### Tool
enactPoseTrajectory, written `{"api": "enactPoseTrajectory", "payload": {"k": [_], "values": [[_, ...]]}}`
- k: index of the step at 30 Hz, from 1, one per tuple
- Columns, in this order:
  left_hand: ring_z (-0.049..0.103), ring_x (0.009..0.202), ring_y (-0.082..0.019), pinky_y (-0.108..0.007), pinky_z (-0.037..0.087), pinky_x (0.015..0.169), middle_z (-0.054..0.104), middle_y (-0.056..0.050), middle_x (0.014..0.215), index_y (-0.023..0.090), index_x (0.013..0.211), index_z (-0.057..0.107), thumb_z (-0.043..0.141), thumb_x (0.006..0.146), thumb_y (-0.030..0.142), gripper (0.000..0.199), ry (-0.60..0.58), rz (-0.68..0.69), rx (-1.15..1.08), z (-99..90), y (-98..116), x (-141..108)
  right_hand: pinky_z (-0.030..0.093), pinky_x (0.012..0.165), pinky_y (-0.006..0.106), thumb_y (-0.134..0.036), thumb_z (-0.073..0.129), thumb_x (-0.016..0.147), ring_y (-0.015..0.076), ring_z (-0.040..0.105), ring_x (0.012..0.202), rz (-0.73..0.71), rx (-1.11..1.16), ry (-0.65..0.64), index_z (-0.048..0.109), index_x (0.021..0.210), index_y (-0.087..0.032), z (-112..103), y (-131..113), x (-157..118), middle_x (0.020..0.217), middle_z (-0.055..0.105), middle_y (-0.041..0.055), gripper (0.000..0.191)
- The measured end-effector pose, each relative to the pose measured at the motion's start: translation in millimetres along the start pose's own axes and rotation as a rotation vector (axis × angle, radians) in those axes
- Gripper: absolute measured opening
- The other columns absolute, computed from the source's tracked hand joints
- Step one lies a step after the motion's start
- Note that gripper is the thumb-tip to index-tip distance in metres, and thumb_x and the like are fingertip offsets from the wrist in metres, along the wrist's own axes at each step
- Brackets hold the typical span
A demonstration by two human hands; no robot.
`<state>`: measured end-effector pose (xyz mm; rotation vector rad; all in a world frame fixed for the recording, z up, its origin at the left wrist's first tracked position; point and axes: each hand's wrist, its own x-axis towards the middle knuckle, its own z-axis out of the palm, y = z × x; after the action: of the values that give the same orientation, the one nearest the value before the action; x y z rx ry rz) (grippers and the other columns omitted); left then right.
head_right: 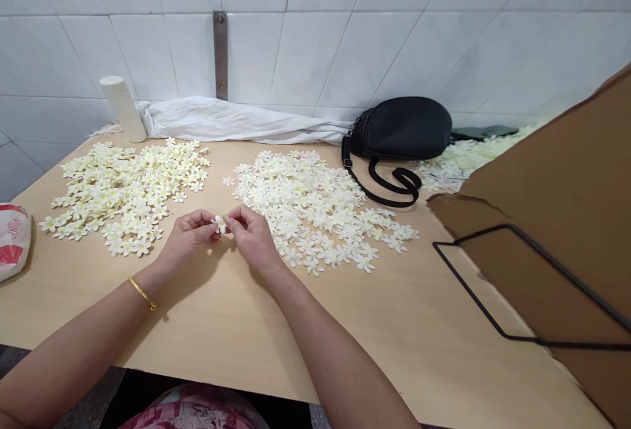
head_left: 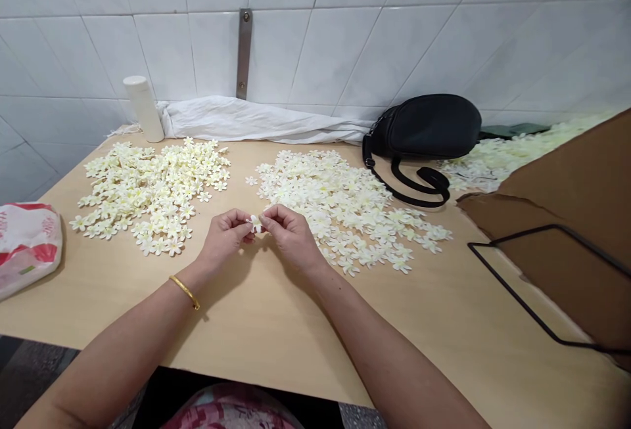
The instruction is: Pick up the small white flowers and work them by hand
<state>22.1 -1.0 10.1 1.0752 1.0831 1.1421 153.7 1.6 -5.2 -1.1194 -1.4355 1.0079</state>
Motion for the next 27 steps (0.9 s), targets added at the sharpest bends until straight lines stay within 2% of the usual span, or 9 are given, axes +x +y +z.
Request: {"api": "enactPoseTrajectory", "payload": {"k": [4, 6, 8, 10, 12, 17, 23, 27], "values": [[0.043, 0.044, -0.006, -0.020, 0.035, 0.048, 0.049, 0.003, 0.046, 0.014, 0.056, 0.053, 0.063, 0.065, 0.020, 0.015, 0.096, 0.057, 0.052, -2.8, -1.7, 1.9, 0.036, 0.059, 0.026, -0.020, 0.047, 0.079, 0.0120, 0.046, 0.060, -0.261, -0.309, 0.123, 0.051, 0.066, -0.019, -0.4, 1.0, -1.3, 0.063, 0.050, -0.0010, 0.013], [0.044, 0.044, -0.006, -0.021, 0.036, 0.048, 0.049, 0.001, 0.047, 0.012, 0.053, 0.054, 0.062, 0.069, 0.030, 0.025, 0.032, 0.017, 0.010, -4.5, -2.4, 2.7, 0.038, 0.063, 0.027, -0.017, 0.045, 0.080, 0.0132, 0.048, 0.065, -0.406, -0.435, 0.144, 0.053, 0.069, -0.018, -0.8, 3.4, -1.6, 0.067, 0.052, 0.0010, 0.014], [0.048, 0.046, -0.008, -0.023, 0.039, 0.050, 0.052, -0.002, 0.052, 0.011, 0.057, 0.057, 0.062, 0.069, 0.037, 0.029, -0.064, -0.082, -0.090, -5.9, -3.0, 3.3, 0.038, 0.066, 0.028, -0.014, 0.044, 0.081, 0.0143, 0.049, 0.067, -0.513, -0.549, 0.118, 0.056, 0.072, -0.019, -0.8, 6.2, -2.1, 0.071, 0.053, 0.0025, 0.016], [0.052, 0.049, -0.009, -0.024, 0.042, 0.053, 0.056, -0.004, 0.057, 0.010, 0.062, 0.059, 0.065, 0.067, 0.033, 0.024, -0.103, -0.167, -0.182, -7.0, -3.5, 4.3, 0.038, 0.067, 0.029, -0.011, 0.043, 0.080, 0.0151, 0.049, 0.069, -0.586, -0.641, 0.081, 0.058, 0.073, -0.019, -0.2, 8.4, -2.7, 0.073, 0.054, 0.0034, 0.017], [0.053, 0.050, -0.009, -0.024, 0.044, 0.054, 0.057, -0.004, 0.059, 0.009, 0.064, 0.059, 0.066, 0.065, 0.024, 0.016, -0.083, -0.210, -0.227, -7.9, -4.0, 5.6, 0.038, 0.068, 0.030, -0.010, 0.043, 0.079, 0.0159, 0.049, 0.071, -0.636, -0.690, 0.046, 0.058, 0.074, -0.019, 0.8, 9.1, -3.4, 0.075, 0.055, 0.0046, 0.018], [0.054, 0.050, -0.009, -0.024, 0.045, 0.054, 0.057, -0.004, 0.058, 0.009, 0.064, 0.057, 0.059, 0.069, 0.016, 0.008, -0.036, -0.269, -0.269, -7.9, -5.0, 8.4, 0.039, 0.065, 0.028, -0.012, 0.040, 0.082, 0.0150, 0.049, 0.068, -0.602, -0.632, -0.023, 0.053, 0.071, -0.018, 1.3, 7.6, -3.1, 0.072, 0.054, 0.0040, 0.017], [0.048, 0.047, -0.006, -0.020, 0.039, 0.050, 0.055, -0.001, 0.056, 0.013, 0.060, 0.053, 0.059, 0.067, 0.019, 0.011, 0.178, -0.057, -0.111, -9.6, -4.3, 10.0, 0.038, 0.067, 0.029, -0.013, 0.042, 0.082, 0.0164, 0.049, 0.071, -0.446, -0.619, 0.128, 0.053, 0.071, -0.018, -7.8, 11.9, 4.1, 0.070, 0.055, 0.0034, 0.017], [0.047, 0.047, -0.006, -0.020, 0.036, 0.049, 0.054, 0.000, 0.055, 0.014, 0.058, 0.054, 0.059, 0.066, 0.021, 0.012, 0.190, -0.052, -0.071, -10.4, -4.8, 11.2, 0.036, 0.072, 0.034, -0.021, 0.047, 0.081, 0.0199, 0.048, 0.079, -0.402, -0.758, 0.058, 0.058, 0.074, -0.018, -9.6, 15.5, 5.0, 0.076, 0.059, 0.0060, 0.013]]}}
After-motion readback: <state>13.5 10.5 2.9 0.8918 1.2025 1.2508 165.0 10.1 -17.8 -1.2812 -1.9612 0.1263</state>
